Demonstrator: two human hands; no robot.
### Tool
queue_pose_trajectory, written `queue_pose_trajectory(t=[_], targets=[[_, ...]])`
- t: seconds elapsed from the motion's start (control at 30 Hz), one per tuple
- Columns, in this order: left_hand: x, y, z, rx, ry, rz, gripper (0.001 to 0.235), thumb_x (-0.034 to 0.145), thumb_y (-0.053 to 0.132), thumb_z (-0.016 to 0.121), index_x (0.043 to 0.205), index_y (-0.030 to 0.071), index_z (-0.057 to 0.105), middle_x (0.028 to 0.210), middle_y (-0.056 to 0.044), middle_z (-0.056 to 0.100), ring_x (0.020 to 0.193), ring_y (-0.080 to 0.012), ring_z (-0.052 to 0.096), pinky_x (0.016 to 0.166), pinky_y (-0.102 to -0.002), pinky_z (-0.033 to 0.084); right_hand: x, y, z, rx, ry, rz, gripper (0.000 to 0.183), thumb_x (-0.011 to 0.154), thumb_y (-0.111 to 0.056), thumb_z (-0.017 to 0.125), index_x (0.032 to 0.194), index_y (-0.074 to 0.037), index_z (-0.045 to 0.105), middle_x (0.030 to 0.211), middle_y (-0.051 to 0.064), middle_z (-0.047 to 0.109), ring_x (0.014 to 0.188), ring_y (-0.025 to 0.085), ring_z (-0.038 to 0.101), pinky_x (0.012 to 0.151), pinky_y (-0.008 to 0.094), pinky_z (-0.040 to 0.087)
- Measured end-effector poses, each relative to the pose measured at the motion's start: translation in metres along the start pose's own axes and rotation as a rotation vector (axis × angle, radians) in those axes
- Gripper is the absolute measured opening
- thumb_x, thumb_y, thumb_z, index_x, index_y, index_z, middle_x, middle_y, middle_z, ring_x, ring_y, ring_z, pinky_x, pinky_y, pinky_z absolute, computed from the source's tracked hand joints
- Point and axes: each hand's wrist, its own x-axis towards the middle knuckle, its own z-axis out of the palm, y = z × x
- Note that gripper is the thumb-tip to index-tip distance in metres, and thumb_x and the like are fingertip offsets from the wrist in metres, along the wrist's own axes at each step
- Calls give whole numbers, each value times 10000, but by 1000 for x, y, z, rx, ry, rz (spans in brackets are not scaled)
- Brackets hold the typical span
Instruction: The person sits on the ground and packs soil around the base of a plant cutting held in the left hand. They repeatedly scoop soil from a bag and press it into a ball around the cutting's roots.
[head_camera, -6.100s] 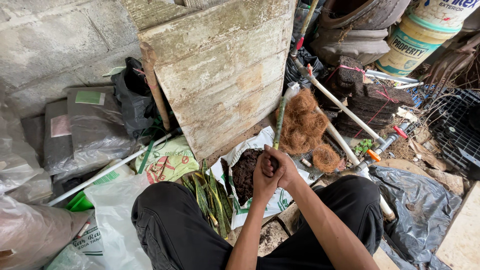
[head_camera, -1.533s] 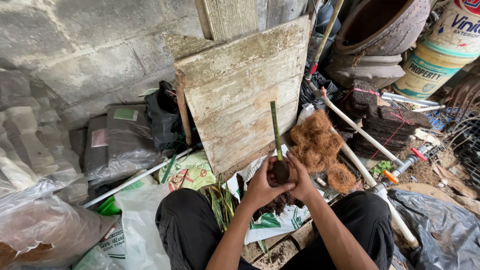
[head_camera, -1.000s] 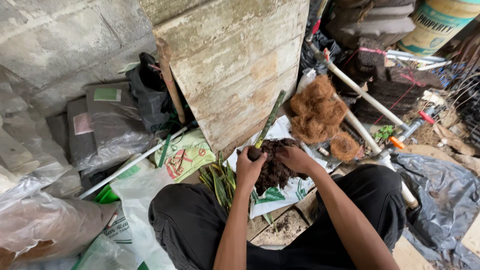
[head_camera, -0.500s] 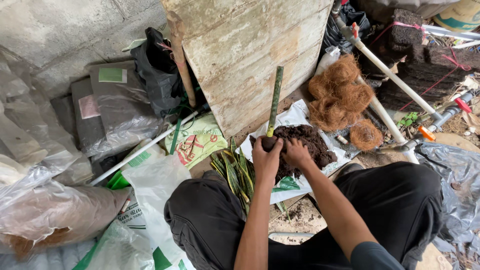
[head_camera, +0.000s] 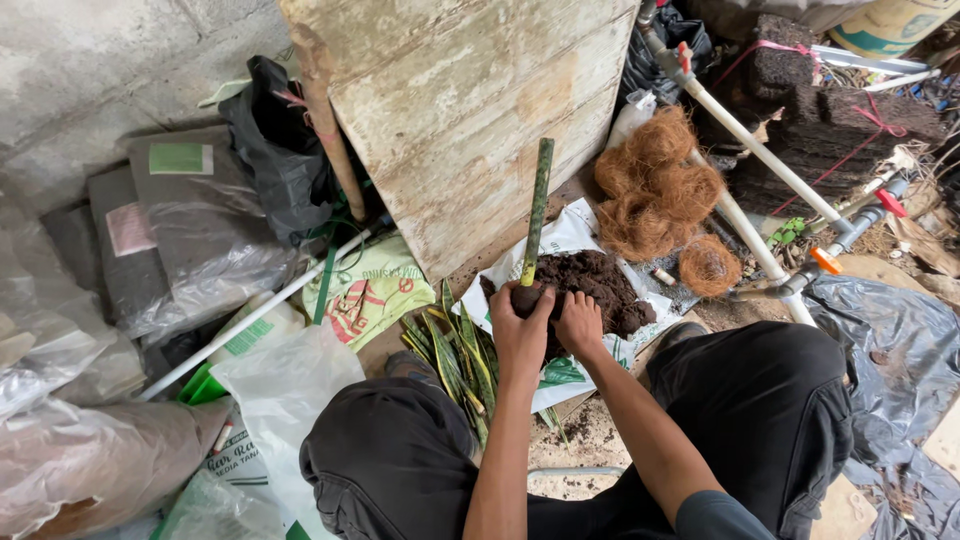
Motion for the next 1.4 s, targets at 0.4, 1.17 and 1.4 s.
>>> queue_pose_trajectory(t=[0.4,1.17,1.4], targets=[[-1,5,4,20,-49,-120,353,853,322,790,1060,67,663,1120,-51,540,960,-221,625,856,-371,501,-3,20,-8,326,117,-14,389,857,-346,793,1015,5,734,1074,187,680,1059,391,631,926,481,523],[-5,7,12,9,-69,-156,370,836,331,763,1090,87,650,1118,-45,558,937,-209,642,792,-401,568,-7,-1,-16,80,-229,-72,658,783,-459,827,1286,-108,590,1299,224,471,1259,404,414,1026,596,339],[0,2,10,-7,-61,-86,373,856,321,780,1096,63,655,1108,-56,554,936,-219,640,799,-372,544,-16,-12,-17,-59,-95,-190,439,825,-282,762,1175,-51,630,1234,136,593,1251,335,503,1032,530,391]])
